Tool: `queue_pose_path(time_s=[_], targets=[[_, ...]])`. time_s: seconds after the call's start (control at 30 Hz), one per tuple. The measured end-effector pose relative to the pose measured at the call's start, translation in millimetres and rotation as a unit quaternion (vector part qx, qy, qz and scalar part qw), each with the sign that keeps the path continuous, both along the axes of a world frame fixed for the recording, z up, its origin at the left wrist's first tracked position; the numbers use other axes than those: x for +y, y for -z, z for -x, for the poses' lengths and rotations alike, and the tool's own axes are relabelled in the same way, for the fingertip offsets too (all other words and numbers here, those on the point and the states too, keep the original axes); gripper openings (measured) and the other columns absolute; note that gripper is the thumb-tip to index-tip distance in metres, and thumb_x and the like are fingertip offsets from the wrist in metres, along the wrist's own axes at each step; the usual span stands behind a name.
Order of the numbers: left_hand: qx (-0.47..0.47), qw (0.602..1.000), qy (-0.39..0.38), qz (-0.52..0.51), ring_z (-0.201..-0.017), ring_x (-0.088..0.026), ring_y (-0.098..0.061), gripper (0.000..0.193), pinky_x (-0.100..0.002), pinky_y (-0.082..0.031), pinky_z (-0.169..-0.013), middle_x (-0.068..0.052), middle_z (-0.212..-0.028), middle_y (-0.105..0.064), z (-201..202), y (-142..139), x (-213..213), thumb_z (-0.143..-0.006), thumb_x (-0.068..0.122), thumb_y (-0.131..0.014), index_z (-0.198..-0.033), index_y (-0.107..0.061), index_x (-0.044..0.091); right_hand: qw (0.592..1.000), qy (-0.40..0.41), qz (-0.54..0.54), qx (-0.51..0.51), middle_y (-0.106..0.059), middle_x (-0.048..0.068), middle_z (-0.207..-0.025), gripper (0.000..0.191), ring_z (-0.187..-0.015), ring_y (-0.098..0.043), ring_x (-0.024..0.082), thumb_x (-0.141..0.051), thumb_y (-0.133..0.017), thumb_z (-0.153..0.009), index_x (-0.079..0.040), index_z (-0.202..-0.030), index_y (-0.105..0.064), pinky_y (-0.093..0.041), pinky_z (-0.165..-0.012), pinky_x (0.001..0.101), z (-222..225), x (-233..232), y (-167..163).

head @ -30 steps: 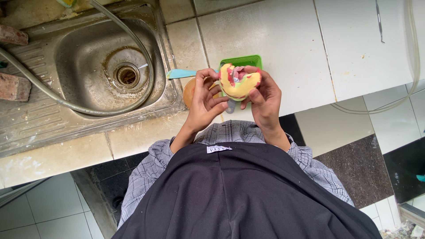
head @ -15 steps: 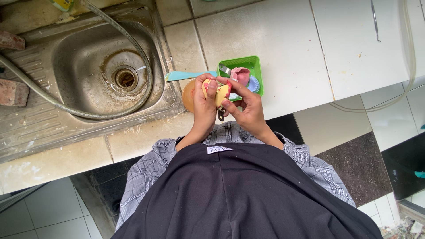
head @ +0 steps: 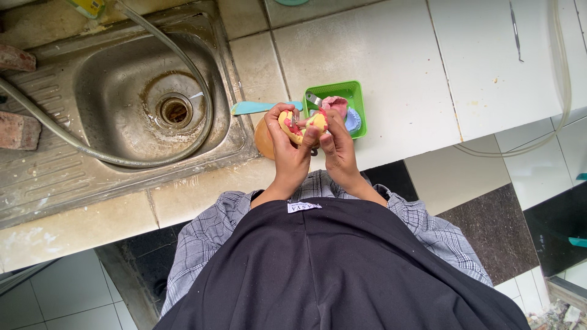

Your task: The person holds a blue dental impression against a benchtop model trimmer, grinding its edge. They then carry the impression to a sink counter, pick a stone dental model from a green basket, fit it into the impression, and use a metal spatula tool to trim and clean the model's edges while turning it over repeatedly.

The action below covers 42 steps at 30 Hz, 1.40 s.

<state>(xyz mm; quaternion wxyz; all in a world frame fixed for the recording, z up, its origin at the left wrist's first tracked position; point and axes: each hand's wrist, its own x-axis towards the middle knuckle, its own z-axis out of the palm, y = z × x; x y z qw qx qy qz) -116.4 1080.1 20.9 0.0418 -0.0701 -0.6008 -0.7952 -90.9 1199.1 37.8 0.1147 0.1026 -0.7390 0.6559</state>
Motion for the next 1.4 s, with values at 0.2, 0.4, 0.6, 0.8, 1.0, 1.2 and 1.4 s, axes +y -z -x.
queue_pose_path(time_s=[0.2,0.4,0.6,0.8,1.0,1.2,1.4], targets=[[0.095,0.979,-0.062,0.170,-0.127,-0.023,-0.045,0.078,-0.034,-0.037,-0.115,-0.012,-0.135,-0.042,-3,4,-3,-0.088,0.034,-0.085,-0.140,-0.037,0.001,0.980,-0.032,0.175,-0.091,-0.056,0.006,-0.117,0.067,-0.115,-0.057,0.015,-0.059,-0.026,-0.114,0.000,-0.121,-0.056,-0.047,-0.105,0.0273,3,-10,-1],[0.126,0.985,-0.053,0.107,-0.117,-0.022,-0.051,0.079,-0.033,-0.044,-0.106,-0.010,-0.125,-0.043,-1,23,1,-0.083,0.023,-0.093,-0.134,-0.036,0.006,0.916,-0.078,0.355,-0.171,-0.052,0.007,-0.110,0.055,-0.110,-0.054,0.017,-0.053,-0.029,-0.114,-0.003,-0.113,-0.052,-0.046,-0.104,0.0308,1,-10,-11],[0.184,0.974,-0.064,0.119,-0.111,-0.023,-0.052,0.078,-0.036,-0.046,-0.101,-0.010,-0.119,-0.045,0,34,7,-0.081,0.020,-0.094,-0.130,-0.035,0.009,0.894,-0.103,0.398,-0.180,-0.049,0.006,-0.107,0.053,-0.110,-0.052,0.016,-0.054,-0.029,-0.114,-0.005,-0.107,-0.049,-0.046,-0.105,0.0310,2,-6,-18],[0.253,0.940,-0.115,0.199,-0.108,-0.027,-0.052,0.073,-0.041,-0.045,-0.098,-0.012,-0.116,-0.050,0,33,5,-0.077,0.023,-0.094,-0.125,-0.039,0.010,0.877,-0.130,0.419,-0.197,-0.048,0.005,-0.106,0.051,-0.109,-0.053,0.016,-0.053,-0.032,-0.113,-0.005,-0.109,-0.048,-0.047,-0.103,0.0309,4,-2,-12],[0.256,0.935,-0.098,0.226,-0.108,-0.029,-0.058,0.065,-0.040,-0.050,-0.095,-0.012,-0.117,-0.053,2,34,4,-0.085,0.022,-0.091,-0.125,-0.041,0.011,0.796,-0.155,0.533,-0.241,-0.050,0.004,-0.108,0.047,-0.112,-0.054,0.016,-0.049,-0.034,-0.115,-0.005,-0.115,-0.048,-0.047,-0.107,0.0314,10,4,12],[0.046,0.997,-0.015,0.067,-0.108,-0.021,-0.056,0.059,-0.033,-0.050,-0.094,-0.010,-0.118,-0.050,20,31,-1,-0.095,0.022,-0.082,-0.133,-0.039,0.009,0.856,-0.076,0.410,-0.305,-0.059,0.006,-0.128,0.047,-0.122,-0.057,0.016,-0.044,-0.038,-0.107,-0.014,-0.142,-0.045,-0.050,-0.100,0.0324,22,14,26],[-0.197,0.955,0.062,-0.212,-0.085,-0.014,-0.060,0.055,-0.028,-0.051,-0.075,-0.006,-0.104,-0.058,35,45,-41,-0.095,0.021,-0.076,-0.135,-0.040,0.010,0.956,-0.156,-0.004,-0.250,-0.059,0.005,-0.133,0.045,-0.116,-0.058,0.014,-0.031,-0.050,-0.105,-0.016,-0.148,-0.052,-0.050,-0.094,0.0280,54,13,-15]])
